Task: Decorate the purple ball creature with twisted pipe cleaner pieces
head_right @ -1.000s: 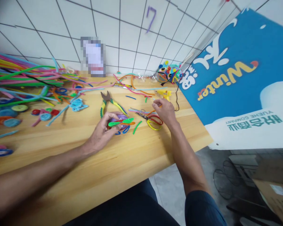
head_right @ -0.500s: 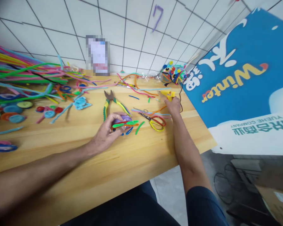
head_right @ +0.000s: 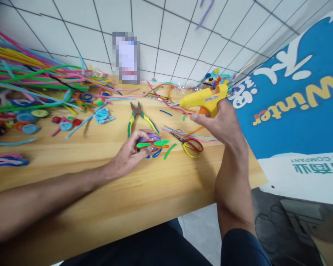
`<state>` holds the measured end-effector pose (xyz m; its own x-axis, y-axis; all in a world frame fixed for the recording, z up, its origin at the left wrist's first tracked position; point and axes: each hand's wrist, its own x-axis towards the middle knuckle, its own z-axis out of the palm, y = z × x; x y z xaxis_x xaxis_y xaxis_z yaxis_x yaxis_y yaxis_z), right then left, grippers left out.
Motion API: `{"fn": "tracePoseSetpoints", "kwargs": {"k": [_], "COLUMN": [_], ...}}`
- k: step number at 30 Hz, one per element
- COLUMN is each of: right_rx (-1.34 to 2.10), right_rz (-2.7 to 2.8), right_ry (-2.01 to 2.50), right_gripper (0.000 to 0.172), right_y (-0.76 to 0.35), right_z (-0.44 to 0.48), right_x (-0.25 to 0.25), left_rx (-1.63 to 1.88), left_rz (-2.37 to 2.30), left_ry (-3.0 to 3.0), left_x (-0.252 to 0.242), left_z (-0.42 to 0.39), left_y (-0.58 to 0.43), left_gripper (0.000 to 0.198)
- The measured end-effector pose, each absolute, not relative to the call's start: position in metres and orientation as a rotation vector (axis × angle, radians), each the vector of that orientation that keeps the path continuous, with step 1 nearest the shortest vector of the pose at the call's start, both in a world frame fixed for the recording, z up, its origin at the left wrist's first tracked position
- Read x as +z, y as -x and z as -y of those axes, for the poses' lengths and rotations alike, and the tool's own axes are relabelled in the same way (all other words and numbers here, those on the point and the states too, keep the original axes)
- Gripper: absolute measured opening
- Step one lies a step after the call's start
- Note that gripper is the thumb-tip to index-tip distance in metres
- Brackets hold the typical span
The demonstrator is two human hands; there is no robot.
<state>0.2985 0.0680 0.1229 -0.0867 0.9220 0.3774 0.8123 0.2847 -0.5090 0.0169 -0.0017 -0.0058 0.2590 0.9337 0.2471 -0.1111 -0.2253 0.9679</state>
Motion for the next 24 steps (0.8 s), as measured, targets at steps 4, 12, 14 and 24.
{"fn": "tracePoseSetpoints", "kwargs": {"k": [4,12,14,24], "right_rx": [0.038,-0.224,-0.231,-0.268], "right_rz": [2.193,2.421,2.42,2.391], "right_ry": [1.521,1.413,1.423,1.442], "right_gripper": [0.04,0.029,0.03,0.031], "right_y": [-0.272,-0.252,-0.25,-0.247], "right_z": [-0.041,-0.03,-0.03,-0.018], "right_x": [0.133,0.129,0.127,0.127], "left_rx": [1.188,1.159,1.171,1.193], "left_rz": [-0.846,-0.866,-0.861,-0.86], "left_ry": [-1.41,-1.411,-1.422,-1.46], "left_x": [-0.003,0.0,-0.001,-0.004], "left_z": [0.001,0.001,0.001,-0.001], "left_y": [-0.017,-0.016,-0.016,-0.016], "left_gripper": [0.022,0.023,0.023,0.025]}}
